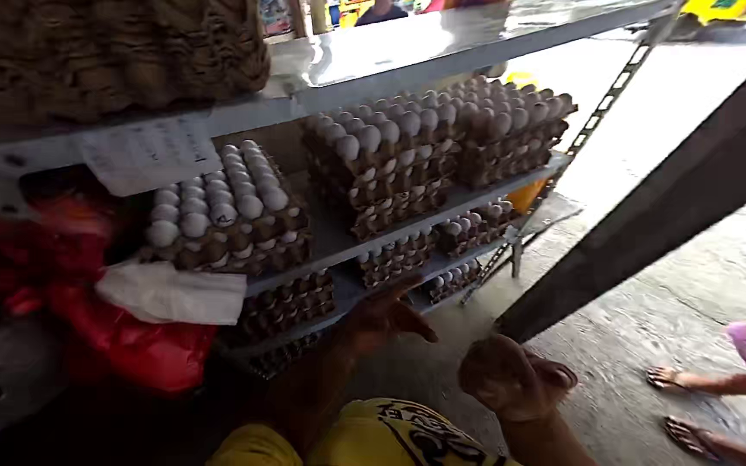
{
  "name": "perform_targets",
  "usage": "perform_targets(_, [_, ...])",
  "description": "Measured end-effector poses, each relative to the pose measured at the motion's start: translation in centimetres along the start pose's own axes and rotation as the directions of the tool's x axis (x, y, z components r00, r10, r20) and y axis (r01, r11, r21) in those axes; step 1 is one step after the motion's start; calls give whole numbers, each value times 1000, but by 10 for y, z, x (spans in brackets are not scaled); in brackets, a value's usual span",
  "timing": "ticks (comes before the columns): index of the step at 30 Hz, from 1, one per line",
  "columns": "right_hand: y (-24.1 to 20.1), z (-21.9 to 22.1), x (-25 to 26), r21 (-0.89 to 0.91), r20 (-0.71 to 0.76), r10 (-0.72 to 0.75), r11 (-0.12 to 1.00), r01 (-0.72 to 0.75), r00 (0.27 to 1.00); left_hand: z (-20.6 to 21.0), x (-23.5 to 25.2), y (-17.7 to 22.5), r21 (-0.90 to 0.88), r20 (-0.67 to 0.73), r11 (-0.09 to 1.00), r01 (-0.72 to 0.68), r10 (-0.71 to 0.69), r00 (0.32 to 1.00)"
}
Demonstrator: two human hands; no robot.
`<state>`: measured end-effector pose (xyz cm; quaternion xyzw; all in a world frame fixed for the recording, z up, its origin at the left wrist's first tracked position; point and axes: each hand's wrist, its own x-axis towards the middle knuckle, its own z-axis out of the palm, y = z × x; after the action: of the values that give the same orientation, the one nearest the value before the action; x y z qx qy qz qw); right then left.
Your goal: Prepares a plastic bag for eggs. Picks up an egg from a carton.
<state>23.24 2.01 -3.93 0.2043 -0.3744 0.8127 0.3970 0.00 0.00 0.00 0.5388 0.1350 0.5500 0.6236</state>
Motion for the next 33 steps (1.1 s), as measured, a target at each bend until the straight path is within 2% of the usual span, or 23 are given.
perform_targets(2, [-1, -15, -17, 13, -75, 36, 999, -35, 997, -17, -1, 48, 292, -176, 935, -201, 259, 950])
perform_targets(4, [0, -24, -33, 89, -167, 71, 994, -56, 983, -39, -6, 100, 508, -200, 794, -334, 486, 851])
perform_targets(6, [0, -28, -43, 167, -207, 88, 984, -54, 974, -54, -9, 143, 632, -230, 678, -376, 626, 745])
perform_targets(8, [1, -30, -46, 240, -224, 82, 971, -26, 971, -61, -12, 171, 704, -298, 640, -308, 659, 690])
perform_targets(10, [3, -31, -44, 276, -218, 67, 961, -4, 974, -64, -12, 184, 750, -343, 621, -230, 661, 667])
perform_targets(15, [11, -30, -36, 297, -193, 85, 955, -24, 978, -66, -13, 196, 749, -391, 619, -236, 701, 597])
perform_targets(24, [-1, -32, -60, 321, -263, 33, 945, 55, 964, -62, -17, 195, 763, -405, 618, -193, 688, 602])
perform_targets(33, [-5, -24, -68, 277, -289, -4, 957, 88, 957, -62, -3, 187, 741, -384, 647, -182, 630, 675])
